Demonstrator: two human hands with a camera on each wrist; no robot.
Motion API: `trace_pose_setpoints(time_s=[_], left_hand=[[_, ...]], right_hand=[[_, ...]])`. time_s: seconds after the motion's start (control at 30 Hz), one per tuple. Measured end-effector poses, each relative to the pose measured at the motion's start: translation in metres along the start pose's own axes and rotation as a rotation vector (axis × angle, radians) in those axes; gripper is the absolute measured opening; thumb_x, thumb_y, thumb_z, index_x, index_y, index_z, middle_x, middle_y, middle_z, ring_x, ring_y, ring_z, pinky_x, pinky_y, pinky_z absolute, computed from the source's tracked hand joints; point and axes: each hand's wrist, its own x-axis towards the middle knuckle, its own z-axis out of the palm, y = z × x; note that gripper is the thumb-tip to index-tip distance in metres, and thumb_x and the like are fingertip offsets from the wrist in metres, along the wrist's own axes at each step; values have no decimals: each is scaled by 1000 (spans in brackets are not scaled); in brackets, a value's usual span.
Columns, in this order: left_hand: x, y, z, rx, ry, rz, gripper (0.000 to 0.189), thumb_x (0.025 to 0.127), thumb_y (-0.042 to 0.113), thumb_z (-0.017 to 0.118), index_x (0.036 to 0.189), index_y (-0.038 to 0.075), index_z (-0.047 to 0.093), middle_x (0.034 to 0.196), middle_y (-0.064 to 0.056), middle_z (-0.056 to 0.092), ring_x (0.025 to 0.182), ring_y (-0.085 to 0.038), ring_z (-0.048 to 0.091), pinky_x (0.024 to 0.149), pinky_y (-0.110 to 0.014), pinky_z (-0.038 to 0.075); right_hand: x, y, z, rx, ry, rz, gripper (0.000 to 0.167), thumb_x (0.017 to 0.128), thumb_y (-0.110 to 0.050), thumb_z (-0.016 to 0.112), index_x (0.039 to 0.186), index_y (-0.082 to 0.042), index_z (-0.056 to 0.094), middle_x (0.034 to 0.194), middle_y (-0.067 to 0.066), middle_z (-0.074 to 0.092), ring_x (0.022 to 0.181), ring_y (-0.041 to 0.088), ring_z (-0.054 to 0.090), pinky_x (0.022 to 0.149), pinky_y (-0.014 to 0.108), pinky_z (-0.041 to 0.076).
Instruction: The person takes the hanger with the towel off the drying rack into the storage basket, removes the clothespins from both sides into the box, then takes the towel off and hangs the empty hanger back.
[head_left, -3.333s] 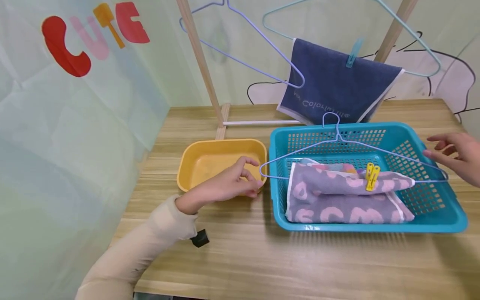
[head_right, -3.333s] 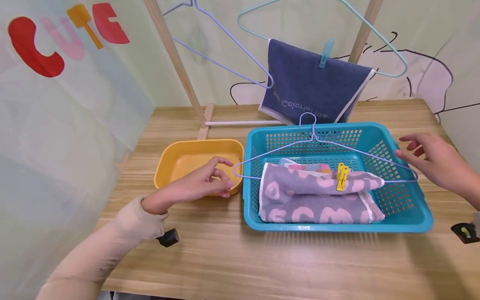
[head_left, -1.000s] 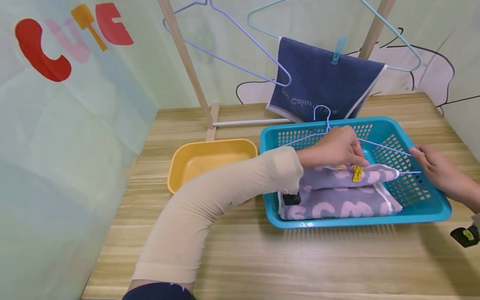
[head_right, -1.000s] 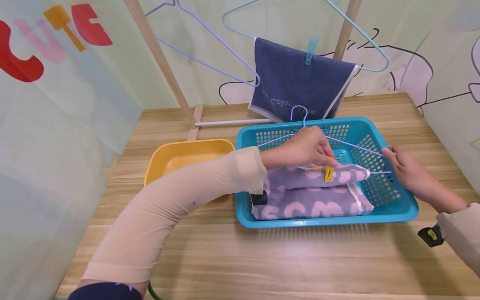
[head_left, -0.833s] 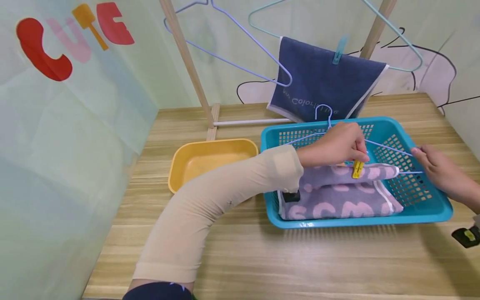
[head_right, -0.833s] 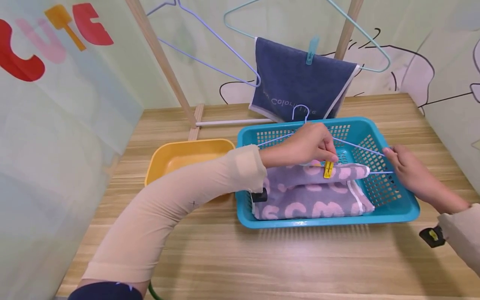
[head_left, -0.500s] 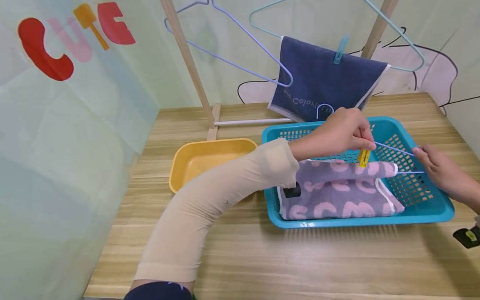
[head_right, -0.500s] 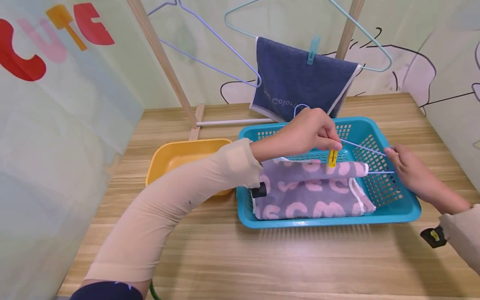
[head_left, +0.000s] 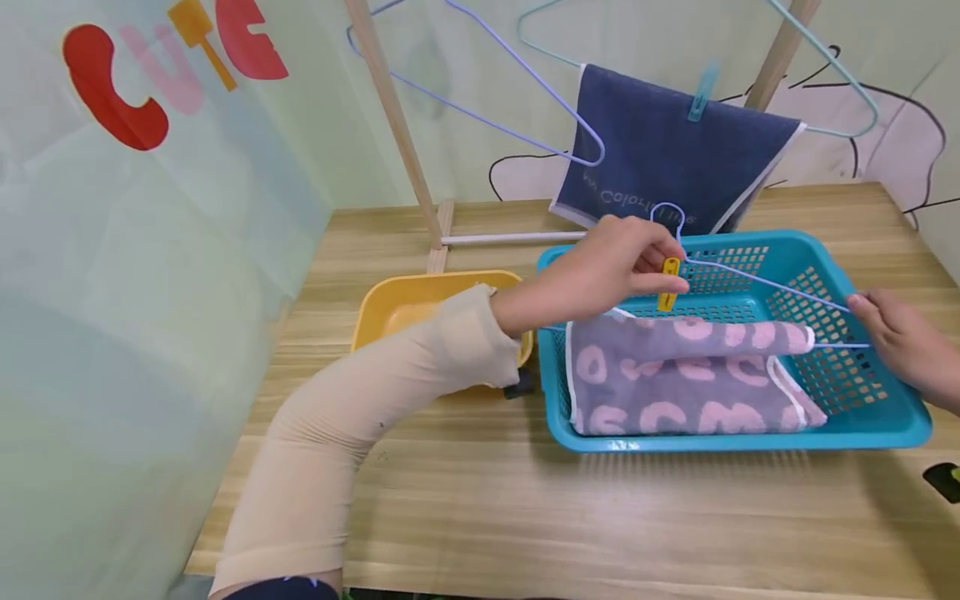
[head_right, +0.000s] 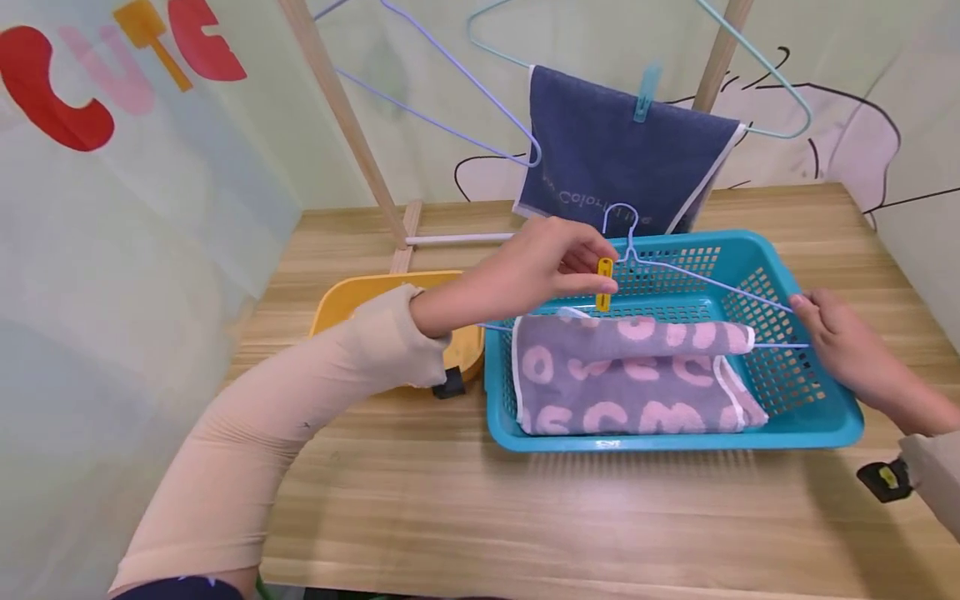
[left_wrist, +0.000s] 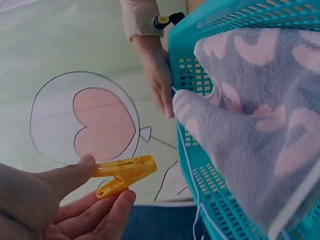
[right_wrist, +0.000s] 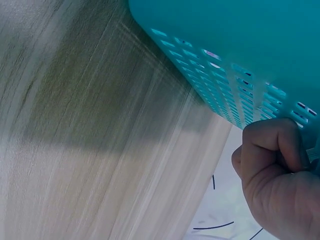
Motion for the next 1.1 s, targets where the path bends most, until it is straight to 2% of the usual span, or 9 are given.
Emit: trace_pose_setpoints(time_s=[0.13, 0.37, 0.47, 0.6, 0.7, 0.8, 1.0, 1.07, 1.1], left_hand=[[-18, -9, -14, -15, 61, -11, 36, 92, 22, 74, 120, 0, 67, 104, -3, 71, 90, -7, 65, 82, -15, 48], [-44, -26, -36, -2, 104, -87, 35, 93, 24, 73, 121, 4, 68, 103, -1, 70, 86, -8, 65, 79, -19, 50], [-55, -34, -43, 7, 117, -132, 36, 93, 24, 73, 122, 4, 68, 103, -1, 70, 86, -10, 64, 79, -20, 51], [-70, -48, -47, 14, 137, -185, 38, 93, 25, 74, 124, 4, 67, 104, -2, 69, 88, -12, 64, 80, -23, 51], [-82, -60, -50, 13, 160, -211, 36, 93, 25, 74, 122, 4, 68, 104, -4, 68, 89, -14, 63, 80, -25, 51], [-94, -71, -53, 17, 179, -240, 35, 92, 24, 74, 120, 4, 68, 105, -6, 68, 90, -17, 64, 80, -28, 52], [-113, -91, -60, 19, 190, -308, 37, 93, 22, 73, 123, 1, 66, 111, -10, 67, 95, -23, 65, 84, -33, 53], [-116, -97, -61, 25, 192, -323, 37, 93, 21, 73, 124, 0, 65, 112, -12, 66, 97, -24, 65, 85, -35, 53], [-117, -98, -62, 31, 192, -330, 38, 94, 21, 73, 124, 0, 65, 113, -12, 66, 98, -25, 65, 86, -36, 53]], right_hand=[[-1, 0, -1, -8, -7, 14, 51, 111, -24, 19, 120, 23, 35, 92, 37, 54, 63, 9, 56, 51, 28, 50], [-6, 4, -1, -41, 48, 17, 50, 111, -21, 23, 117, 27, 35, 92, 43, 50, 67, 34, 62, 50, 34, 52], [-6, 5, -1, -54, 74, -2, 46, 111, -19, 25, 111, 25, 39, 88, 41, 51, 64, 29, 60, 49, 26, 47], [-7, 4, 0, -51, 59, 4, 47, 111, -20, 24, 111, 25, 39, 87, 40, 52, 64, 29, 61, 49, 31, 50], [-7, 3, 2, -43, 37, 21, 50, 111, -22, 22, 114, 25, 36, 88, 41, 53, 66, 37, 63, 51, 41, 54], [-6, 3, 4, -43, 22, 31, 53, 111, -25, 20, 118, 26, 34, 90, 42, 52, 67, 38, 63, 53, 46, 54], [-4, 0, 4, -49, 39, 14, 52, 111, -25, 21, 118, 25, 34, 89, 43, 52, 66, 39, 63, 52, 45, 54], [-4, 0, 5, -51, 50, 5, 51, 111, -24, 22, 116, 25, 35, 88, 42, 53, 65, 38, 63, 51, 42, 54], [-3, 1, 5, -49, 57, -3, 50, 111, -23, 23, 116, 25, 36, 88, 42, 53, 63, 32, 63, 50, 39, 53]])
